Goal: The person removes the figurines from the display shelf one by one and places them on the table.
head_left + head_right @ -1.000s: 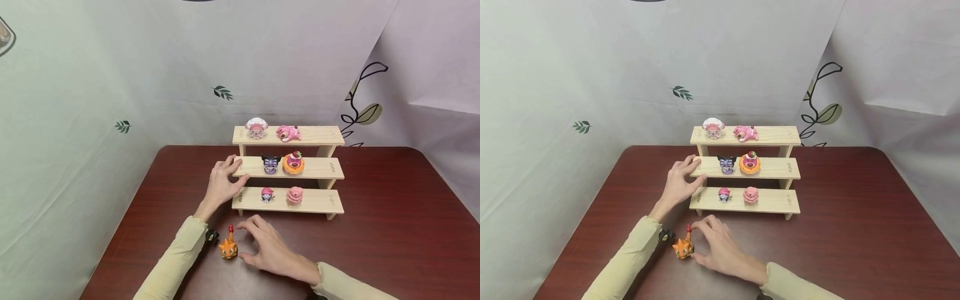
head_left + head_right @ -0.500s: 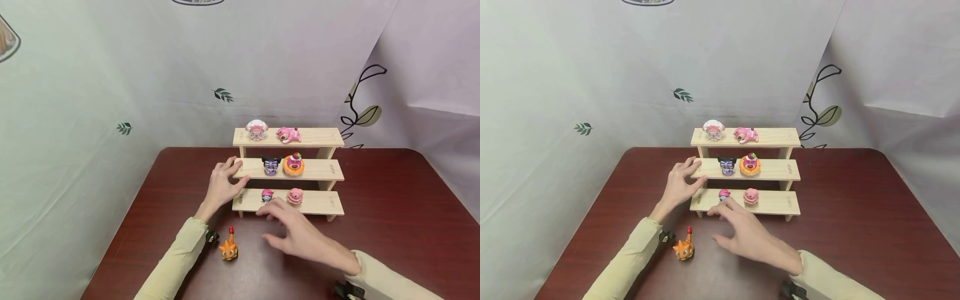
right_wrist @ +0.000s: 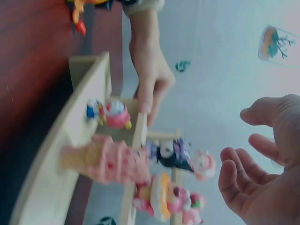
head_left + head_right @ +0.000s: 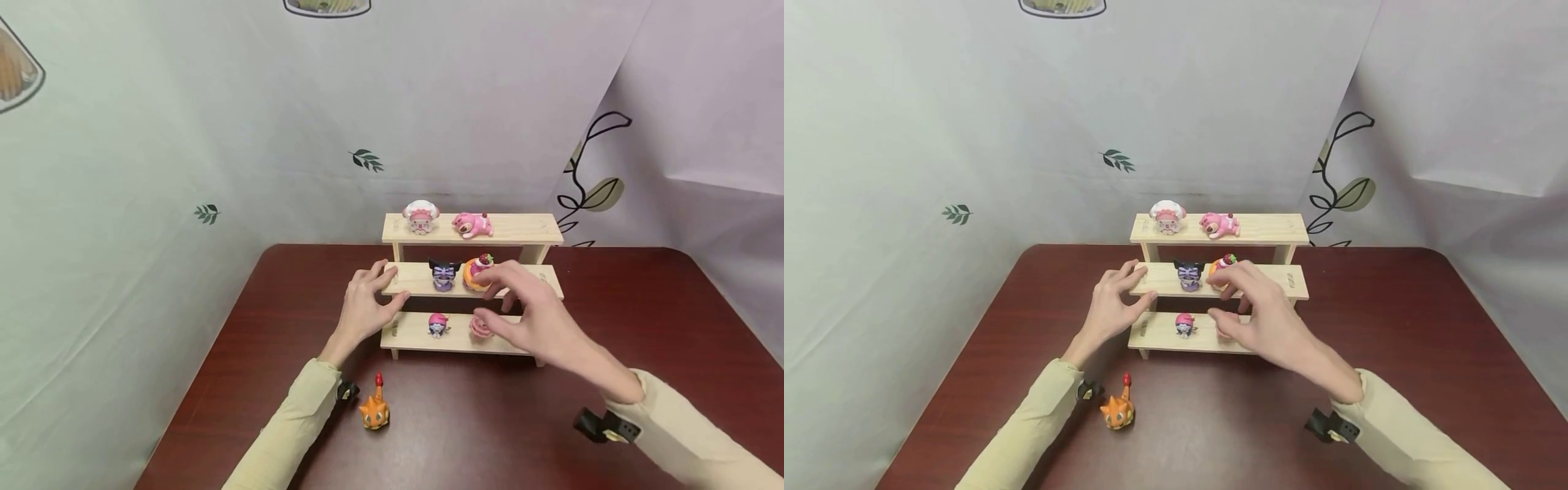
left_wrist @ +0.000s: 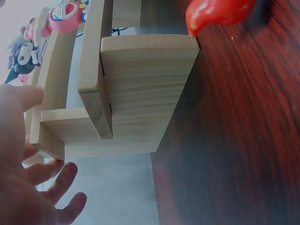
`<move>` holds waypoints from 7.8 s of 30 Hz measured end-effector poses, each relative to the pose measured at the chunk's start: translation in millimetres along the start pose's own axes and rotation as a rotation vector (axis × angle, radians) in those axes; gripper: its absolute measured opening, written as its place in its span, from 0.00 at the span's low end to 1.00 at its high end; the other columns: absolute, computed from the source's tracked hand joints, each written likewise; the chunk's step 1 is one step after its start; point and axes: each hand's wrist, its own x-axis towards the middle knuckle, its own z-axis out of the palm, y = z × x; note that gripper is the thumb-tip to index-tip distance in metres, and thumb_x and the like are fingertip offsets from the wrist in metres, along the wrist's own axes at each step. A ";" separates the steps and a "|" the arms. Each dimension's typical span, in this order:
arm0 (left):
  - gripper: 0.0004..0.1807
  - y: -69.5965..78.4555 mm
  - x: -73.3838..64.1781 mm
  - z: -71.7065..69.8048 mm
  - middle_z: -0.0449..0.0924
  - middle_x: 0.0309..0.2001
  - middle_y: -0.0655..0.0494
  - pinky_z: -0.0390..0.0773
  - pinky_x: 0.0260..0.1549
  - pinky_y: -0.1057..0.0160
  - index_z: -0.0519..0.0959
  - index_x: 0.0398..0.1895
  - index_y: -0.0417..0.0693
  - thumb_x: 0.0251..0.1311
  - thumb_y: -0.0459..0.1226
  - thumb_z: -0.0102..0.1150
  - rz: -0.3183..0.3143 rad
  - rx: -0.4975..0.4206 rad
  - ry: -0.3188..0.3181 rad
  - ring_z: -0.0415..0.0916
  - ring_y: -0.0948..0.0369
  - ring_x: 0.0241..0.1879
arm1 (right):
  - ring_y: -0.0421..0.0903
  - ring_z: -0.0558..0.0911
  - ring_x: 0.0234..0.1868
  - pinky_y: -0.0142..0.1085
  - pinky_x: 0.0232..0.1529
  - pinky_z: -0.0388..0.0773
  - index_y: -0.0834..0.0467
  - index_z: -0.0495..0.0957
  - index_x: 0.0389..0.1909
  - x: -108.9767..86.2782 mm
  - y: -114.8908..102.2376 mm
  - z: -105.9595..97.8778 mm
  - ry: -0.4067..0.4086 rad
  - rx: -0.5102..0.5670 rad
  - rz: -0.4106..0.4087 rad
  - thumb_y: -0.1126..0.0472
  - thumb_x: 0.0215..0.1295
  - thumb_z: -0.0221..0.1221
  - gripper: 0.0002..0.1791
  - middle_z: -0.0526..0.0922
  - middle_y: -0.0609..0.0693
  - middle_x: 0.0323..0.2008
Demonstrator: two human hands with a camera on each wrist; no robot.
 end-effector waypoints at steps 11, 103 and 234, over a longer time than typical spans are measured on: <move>0.28 0.9 -0.6 -0.4 0.78 0.59 0.41 0.71 0.47 0.40 0.83 0.57 0.40 0.55 0.46 0.71 0.006 0.007 0.003 0.74 0.42 0.47 | 0.41 0.81 0.33 0.26 0.32 0.73 0.65 0.79 0.47 17.1 27.0 -28.2 0.036 -0.124 0.111 0.78 0.49 0.70 0.23 0.83 0.51 0.39; 0.28 3.4 -2.8 -0.2 0.77 0.60 0.39 0.72 0.46 0.40 0.83 0.57 0.39 0.55 0.45 0.71 0.007 -0.012 0.016 0.73 0.42 0.49 | 0.58 0.77 0.43 0.52 0.44 0.71 0.65 0.75 0.57 80.2 105.7 -29.3 -0.350 -0.203 0.392 0.65 0.66 0.64 0.20 0.75 0.64 0.46; 0.29 2.3 -1.1 -0.1 0.77 0.60 0.39 0.71 0.46 0.41 0.83 0.57 0.40 0.54 0.46 0.71 -0.015 -0.019 -0.010 0.73 0.43 0.49 | 0.41 0.76 0.39 0.41 0.41 0.73 0.51 0.84 0.46 -63.2 -17.5 46.1 -0.100 -0.166 0.075 0.62 0.49 0.74 0.21 0.77 0.42 0.42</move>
